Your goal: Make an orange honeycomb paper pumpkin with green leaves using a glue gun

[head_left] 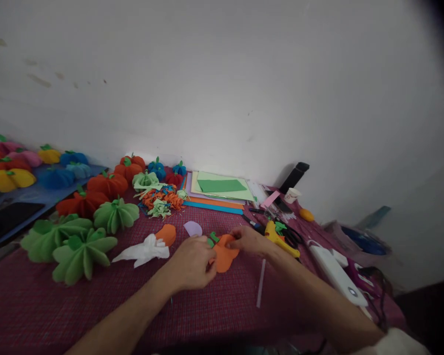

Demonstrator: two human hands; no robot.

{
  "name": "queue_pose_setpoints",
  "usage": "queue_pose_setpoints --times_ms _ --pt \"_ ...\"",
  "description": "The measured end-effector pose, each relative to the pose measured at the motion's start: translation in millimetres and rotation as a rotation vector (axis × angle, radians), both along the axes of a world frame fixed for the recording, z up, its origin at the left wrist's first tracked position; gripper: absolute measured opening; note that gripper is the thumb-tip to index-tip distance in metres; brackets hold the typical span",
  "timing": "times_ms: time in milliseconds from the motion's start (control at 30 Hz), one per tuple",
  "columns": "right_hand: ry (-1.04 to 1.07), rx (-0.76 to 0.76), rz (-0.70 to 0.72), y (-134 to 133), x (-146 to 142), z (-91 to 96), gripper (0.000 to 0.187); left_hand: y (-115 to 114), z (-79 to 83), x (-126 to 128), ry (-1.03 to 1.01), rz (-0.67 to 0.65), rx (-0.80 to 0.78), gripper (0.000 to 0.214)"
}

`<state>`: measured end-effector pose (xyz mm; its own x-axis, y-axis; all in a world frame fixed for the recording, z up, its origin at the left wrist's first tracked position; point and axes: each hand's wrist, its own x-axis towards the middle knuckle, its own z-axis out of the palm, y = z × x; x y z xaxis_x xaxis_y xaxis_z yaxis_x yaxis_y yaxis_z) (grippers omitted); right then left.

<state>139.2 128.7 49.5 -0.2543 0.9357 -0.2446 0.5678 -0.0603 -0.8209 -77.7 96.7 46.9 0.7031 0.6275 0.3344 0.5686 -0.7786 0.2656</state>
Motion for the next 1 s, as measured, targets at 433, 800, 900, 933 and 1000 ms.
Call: queue_pose_setpoints --times_ms 433,800,900,933,1000 --pt "0.426 0.516 -0.112 -38 3 28.3 0.013 11 10.6 13 -0.554 0.278 -0.307 0.033" --pt "0.324 0.830 -0.027 -43 9 41.1 0.020 18 32.3 49 -0.549 0.247 -0.080 0.021" --pt "0.325 0.886 -0.010 -41 15 42.9 0.021 21 29.0 53 -0.545 0.220 -0.005 0.018" --pt "0.322 0.894 -0.010 -40 17 43.1 0.022 22 28.2 54 -0.542 0.208 0.006 0.017" --pt "0.314 0.898 -0.010 -38 19 42.9 0.020 23 26.9 56 -0.533 0.186 0.013 0.014"
